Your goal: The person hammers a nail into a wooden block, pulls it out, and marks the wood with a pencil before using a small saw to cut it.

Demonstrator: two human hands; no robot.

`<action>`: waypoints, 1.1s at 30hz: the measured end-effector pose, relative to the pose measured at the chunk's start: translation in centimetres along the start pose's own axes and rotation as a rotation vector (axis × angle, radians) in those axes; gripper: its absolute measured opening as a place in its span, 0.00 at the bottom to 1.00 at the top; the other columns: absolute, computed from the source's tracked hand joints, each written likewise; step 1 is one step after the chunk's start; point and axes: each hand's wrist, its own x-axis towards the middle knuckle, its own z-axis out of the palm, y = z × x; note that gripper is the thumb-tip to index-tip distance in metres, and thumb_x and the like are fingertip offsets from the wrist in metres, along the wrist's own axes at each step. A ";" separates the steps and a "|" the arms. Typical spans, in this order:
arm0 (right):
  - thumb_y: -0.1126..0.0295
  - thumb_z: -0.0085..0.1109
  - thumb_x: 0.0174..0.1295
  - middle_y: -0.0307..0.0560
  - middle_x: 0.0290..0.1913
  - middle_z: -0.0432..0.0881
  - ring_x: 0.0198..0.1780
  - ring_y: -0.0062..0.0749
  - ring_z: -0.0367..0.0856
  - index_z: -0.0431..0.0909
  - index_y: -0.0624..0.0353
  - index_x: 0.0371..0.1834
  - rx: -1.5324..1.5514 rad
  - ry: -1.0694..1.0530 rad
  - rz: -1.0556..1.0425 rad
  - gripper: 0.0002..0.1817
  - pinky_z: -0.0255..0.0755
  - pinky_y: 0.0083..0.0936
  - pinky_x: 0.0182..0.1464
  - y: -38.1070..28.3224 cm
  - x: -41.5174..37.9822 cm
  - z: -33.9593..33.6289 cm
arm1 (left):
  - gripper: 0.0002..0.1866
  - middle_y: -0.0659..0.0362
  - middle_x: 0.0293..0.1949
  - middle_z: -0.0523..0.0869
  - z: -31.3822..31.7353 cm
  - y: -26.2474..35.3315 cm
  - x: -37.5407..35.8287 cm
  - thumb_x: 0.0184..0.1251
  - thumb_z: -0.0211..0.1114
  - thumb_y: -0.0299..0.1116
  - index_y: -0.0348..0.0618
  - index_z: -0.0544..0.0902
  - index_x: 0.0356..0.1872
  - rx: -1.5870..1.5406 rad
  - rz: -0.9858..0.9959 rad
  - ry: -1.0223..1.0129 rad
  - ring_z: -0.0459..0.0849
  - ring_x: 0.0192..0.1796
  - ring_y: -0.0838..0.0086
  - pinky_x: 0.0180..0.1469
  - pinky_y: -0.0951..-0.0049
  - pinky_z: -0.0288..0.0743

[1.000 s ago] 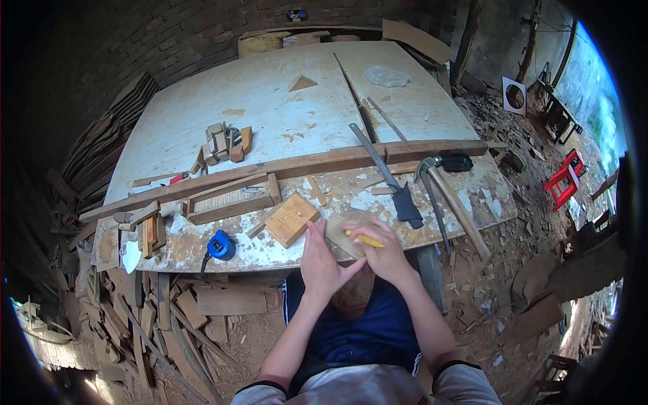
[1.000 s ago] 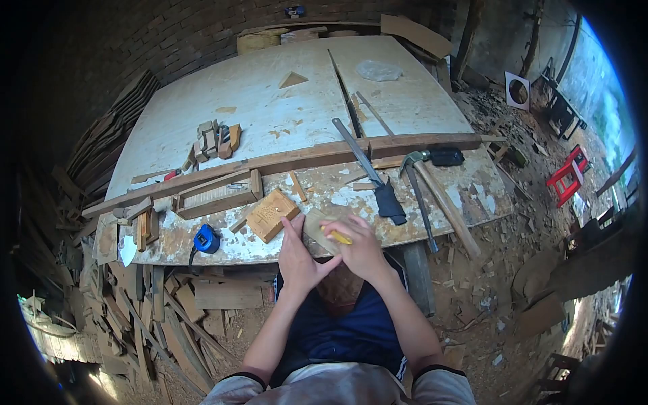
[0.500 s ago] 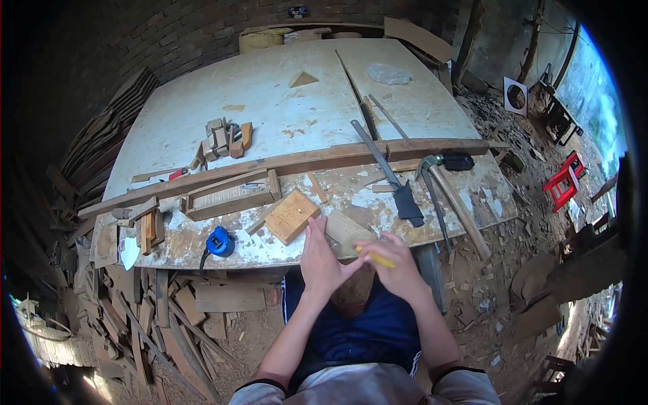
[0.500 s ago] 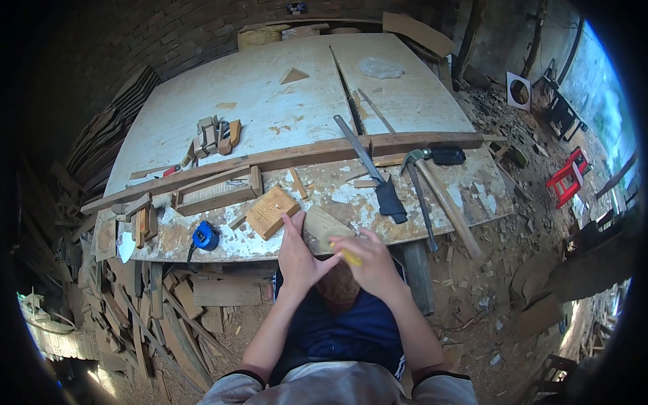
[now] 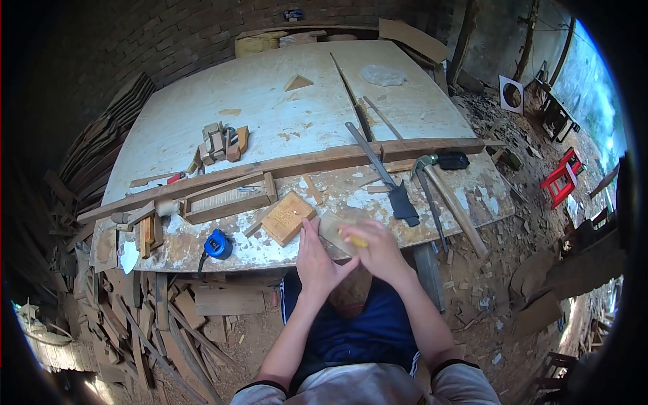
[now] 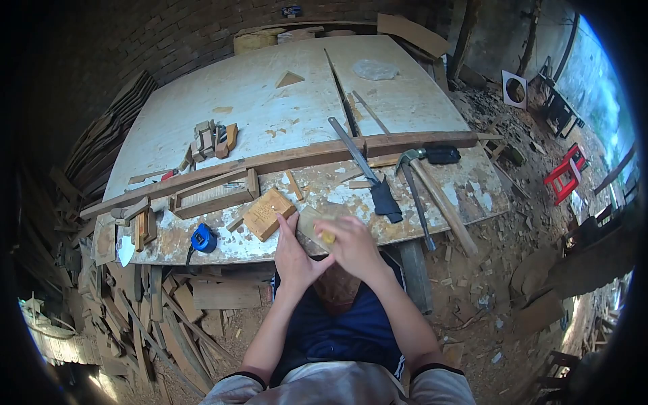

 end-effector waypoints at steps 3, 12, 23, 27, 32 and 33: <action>0.77 0.64 0.69 0.49 0.60 0.95 0.61 0.48 0.93 0.88 0.56 0.55 -0.027 0.038 -0.045 0.13 0.77 0.48 0.71 0.1 0.1 1.6 | 0.79 0.31 0.78 0.77 0.3 -0.3 -0.2 0.50 0.91 0.51 0.17 0.41 0.88 -0.021 -0.005 0.003 0.81 0.76 0.33 0.83 0.42 0.71; 0.76 0.63 0.72 0.50 0.62 0.94 0.67 0.46 0.91 0.88 0.54 0.56 -0.015 -0.078 -0.085 0.12 0.72 0.52 0.78 -1.1 0.8 2.3 | 0.82 0.31 0.76 0.78 0.5 -1.4 -0.7 0.46 0.92 0.49 0.19 0.40 0.89 -0.052 -0.003 0.000 0.79 0.78 0.33 0.83 0.43 0.71; 0.75 0.66 0.69 0.50 0.60 0.95 0.61 0.50 0.94 0.88 0.59 0.53 0.016 -0.033 -0.075 0.11 0.80 0.53 0.74 0.6 0.1 1.3 | 0.81 0.31 0.76 0.79 -0.4 -0.2 -0.2 0.47 0.92 0.53 0.19 0.42 0.89 -0.016 0.006 -0.021 0.79 0.78 0.34 0.84 0.43 0.71; 0.79 0.66 0.66 0.50 0.62 0.95 0.63 0.46 0.93 0.88 0.59 0.53 -0.023 0.027 -0.039 0.13 0.77 0.53 0.75 -0.5 -1.0 1.4 | 0.81 0.31 0.76 0.79 -0.3 -0.5 -0.3 0.48 0.92 0.54 0.18 0.42 0.88 -0.018 0.013 -0.006 0.79 0.78 0.33 0.84 0.43 0.71; 0.79 0.67 0.65 0.47 0.65 0.94 0.66 0.43 0.92 0.89 0.55 0.53 -0.057 -0.025 -0.020 0.14 0.76 0.52 0.76 0.3 -2.3 -0.6 | 0.80 0.32 0.77 0.78 -0.5 0.0 -0.1 0.49 0.91 0.54 0.18 0.43 0.88 -0.033 0.020 -0.011 0.79 0.78 0.33 0.84 0.42 0.71; 0.79 0.67 0.65 0.47 0.65 0.94 0.66 0.42 0.92 0.89 0.54 0.53 -0.094 0.022 0.021 0.14 0.76 0.52 0.77 0.4 -2.4 -0.6 | 0.80 0.33 0.77 0.78 -0.2 -0.4 -0.2 0.49 0.91 0.54 0.18 0.44 0.88 -0.025 0.021 -0.005 0.79 0.78 0.33 0.84 0.42 0.71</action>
